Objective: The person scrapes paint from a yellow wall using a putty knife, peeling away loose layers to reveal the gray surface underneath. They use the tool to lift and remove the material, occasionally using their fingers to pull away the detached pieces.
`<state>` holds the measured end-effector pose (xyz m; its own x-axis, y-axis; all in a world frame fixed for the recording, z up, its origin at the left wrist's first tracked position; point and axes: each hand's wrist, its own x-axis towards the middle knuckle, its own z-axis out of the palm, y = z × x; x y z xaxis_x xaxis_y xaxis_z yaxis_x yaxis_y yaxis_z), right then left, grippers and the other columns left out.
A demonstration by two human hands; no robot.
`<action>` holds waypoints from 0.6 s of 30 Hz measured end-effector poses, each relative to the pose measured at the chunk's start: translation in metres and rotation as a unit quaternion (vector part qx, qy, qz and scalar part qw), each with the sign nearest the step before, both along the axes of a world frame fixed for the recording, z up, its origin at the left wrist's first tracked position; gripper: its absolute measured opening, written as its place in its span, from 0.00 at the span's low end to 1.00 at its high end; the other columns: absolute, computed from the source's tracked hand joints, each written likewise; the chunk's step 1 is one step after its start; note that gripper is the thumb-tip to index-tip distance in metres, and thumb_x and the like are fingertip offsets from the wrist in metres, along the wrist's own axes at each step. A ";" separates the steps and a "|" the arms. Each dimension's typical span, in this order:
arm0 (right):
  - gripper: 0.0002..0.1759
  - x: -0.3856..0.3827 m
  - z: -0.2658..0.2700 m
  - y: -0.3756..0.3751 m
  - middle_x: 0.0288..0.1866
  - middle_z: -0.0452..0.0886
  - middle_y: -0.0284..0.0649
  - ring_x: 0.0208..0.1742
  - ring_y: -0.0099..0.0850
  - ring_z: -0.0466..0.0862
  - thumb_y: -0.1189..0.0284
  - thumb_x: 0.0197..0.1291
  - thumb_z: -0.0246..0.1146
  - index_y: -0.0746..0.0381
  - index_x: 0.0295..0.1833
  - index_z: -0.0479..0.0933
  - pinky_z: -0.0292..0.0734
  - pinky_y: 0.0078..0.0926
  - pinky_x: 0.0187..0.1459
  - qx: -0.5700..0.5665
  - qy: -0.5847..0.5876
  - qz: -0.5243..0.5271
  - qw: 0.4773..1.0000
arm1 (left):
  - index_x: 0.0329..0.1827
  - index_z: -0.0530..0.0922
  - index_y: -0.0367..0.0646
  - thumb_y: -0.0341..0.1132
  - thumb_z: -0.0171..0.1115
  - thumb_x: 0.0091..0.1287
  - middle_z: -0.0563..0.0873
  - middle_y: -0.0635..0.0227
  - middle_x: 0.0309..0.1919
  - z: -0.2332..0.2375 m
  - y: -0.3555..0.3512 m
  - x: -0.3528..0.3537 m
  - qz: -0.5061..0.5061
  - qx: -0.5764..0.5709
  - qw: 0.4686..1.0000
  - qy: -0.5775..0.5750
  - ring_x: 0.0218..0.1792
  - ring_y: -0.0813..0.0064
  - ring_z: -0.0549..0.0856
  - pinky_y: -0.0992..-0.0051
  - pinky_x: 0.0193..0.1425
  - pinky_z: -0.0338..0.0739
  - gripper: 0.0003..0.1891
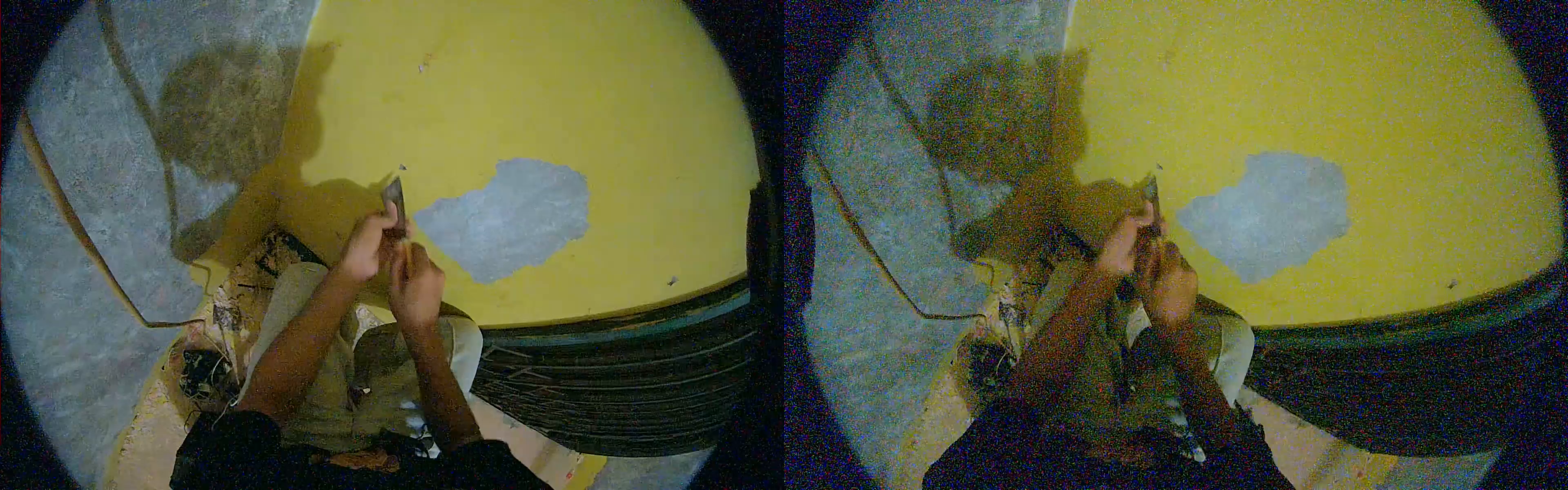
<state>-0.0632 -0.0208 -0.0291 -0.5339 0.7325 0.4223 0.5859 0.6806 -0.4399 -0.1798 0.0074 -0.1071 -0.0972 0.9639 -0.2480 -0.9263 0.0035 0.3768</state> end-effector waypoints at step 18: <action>0.11 0.042 -0.012 -0.009 0.21 0.76 0.53 0.21 0.51 0.78 0.71 0.66 0.57 0.68 0.33 0.73 0.70 0.42 0.23 0.055 -0.002 -0.118 0.992 | 0.37 0.76 0.41 0.43 0.54 0.70 0.81 0.65 0.29 0.014 0.013 0.052 -0.086 -0.003 0.996 0.022 0.30 0.70 0.81 0.71 0.38 0.76 0.14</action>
